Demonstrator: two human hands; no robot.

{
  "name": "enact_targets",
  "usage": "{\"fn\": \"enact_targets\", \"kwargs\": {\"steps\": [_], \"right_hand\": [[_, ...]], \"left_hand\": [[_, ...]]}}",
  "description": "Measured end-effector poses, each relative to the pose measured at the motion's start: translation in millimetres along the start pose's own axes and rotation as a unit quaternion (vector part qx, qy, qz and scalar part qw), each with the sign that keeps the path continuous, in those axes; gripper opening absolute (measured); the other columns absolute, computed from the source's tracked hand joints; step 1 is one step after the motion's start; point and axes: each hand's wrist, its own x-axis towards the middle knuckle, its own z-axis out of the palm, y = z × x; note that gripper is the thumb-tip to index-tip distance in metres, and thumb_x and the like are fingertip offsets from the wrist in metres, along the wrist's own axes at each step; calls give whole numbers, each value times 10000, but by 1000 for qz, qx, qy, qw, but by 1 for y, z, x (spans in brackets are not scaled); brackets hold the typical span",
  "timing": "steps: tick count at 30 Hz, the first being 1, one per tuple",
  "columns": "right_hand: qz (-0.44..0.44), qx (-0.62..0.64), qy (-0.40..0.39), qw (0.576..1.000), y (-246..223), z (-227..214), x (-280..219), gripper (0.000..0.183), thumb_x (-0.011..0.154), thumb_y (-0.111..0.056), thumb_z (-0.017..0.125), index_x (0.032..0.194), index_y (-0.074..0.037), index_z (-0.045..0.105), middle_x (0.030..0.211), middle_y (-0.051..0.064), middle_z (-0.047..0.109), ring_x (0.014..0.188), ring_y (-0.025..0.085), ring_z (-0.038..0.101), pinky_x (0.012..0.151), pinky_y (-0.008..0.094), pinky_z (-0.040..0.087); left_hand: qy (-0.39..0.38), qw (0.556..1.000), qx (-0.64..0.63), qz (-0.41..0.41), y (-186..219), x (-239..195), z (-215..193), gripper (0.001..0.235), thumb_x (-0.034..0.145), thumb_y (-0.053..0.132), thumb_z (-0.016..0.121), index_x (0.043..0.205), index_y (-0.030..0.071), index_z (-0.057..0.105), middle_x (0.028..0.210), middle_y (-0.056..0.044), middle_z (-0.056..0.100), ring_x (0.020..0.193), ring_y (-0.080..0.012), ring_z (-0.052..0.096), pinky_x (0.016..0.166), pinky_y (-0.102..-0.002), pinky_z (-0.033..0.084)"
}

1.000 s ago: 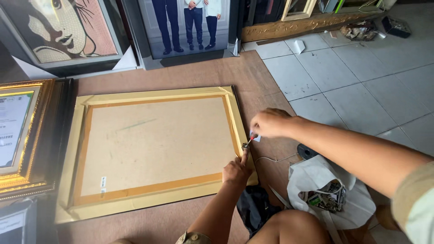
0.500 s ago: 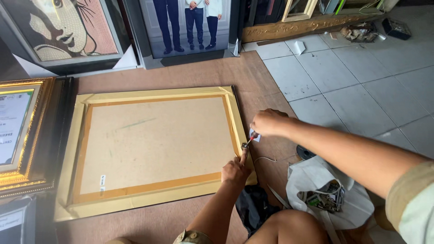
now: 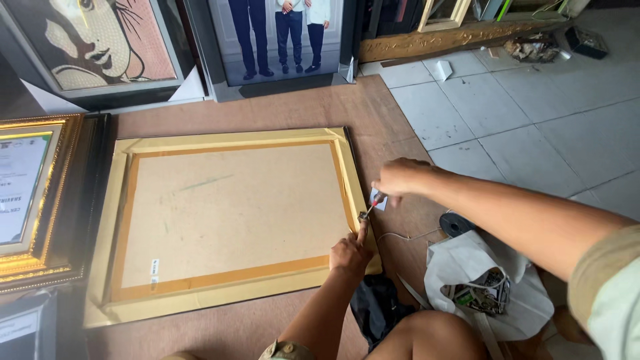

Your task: The person sits on the floor and uses a screwdriver to attach metal hanging brackets to the back of a picture frame. They then thread a white cord through the brackets to create a hanging loop.

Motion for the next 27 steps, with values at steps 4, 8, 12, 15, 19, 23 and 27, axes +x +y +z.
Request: {"fn": "enact_targets", "kwargs": {"steps": [4,8,12,15,19,23,27], "right_hand": [[-256,-146,93,951,-7,-29,-64,562,860,-233,801,1382,-267,595,1027,164,713,923,308,746,882,442,593],[-376,-253,164,876,2,4,-34,247,961,-171,612,1153,-299,701,802,44,722,661,215,700,742,388,480],[3,-28,88,996,17,41,30,309,881,-483,584,972,-303,818,972,22,814,1019,254,767,807,422,627],[-11,-51,59,997,0,1,-22,622,788,-748,627,1114,-226,717,1183,135,751,1185,332,691,944,504,573],[-296,-436,192,828,10,4,-53,311,914,-155,692,1146,-348,619,1017,7,726,986,238,696,971,575,479],[-293,-172,104,935,4,18,-49,282,922,-221,664,1189,-301,702,917,44,759,915,266,698,895,470,540],[-45,157,70,984,6,30,5,341,771,-437,693,1030,-249,811,624,-24,752,702,154,770,687,327,582]], "left_hand": [[-10,1000,1,-4,1,3,0,797,1046,502,447,1661,286,-12,1258,-107,587,1141,-307,640,901,-484,579],[-8,1000,18,-12,1,18,19,808,1040,518,445,1656,309,-33,1222,-106,591,1099,-309,646,846,-496,589],[5,1000,9,7,-4,11,13,786,1040,517,431,1658,303,-5,1200,-101,579,1103,-320,646,870,-493,589],[3,1000,11,5,-3,6,7,776,1057,496,406,1661,308,-43,1227,-109,580,1140,-311,641,910,-476,578],[3,1000,13,1,2,3,6,812,1047,505,458,1660,305,-36,1229,-119,582,1132,-319,641,909,-483,580],[1,1000,6,-1,1,6,8,805,1043,520,433,1660,313,-41,1220,-121,590,1110,-326,646,886,-484,584],[4,1000,15,-1,3,-3,-1,823,1038,525,451,1667,293,-27,1236,-115,596,1128,-304,648,898,-468,583]]}}
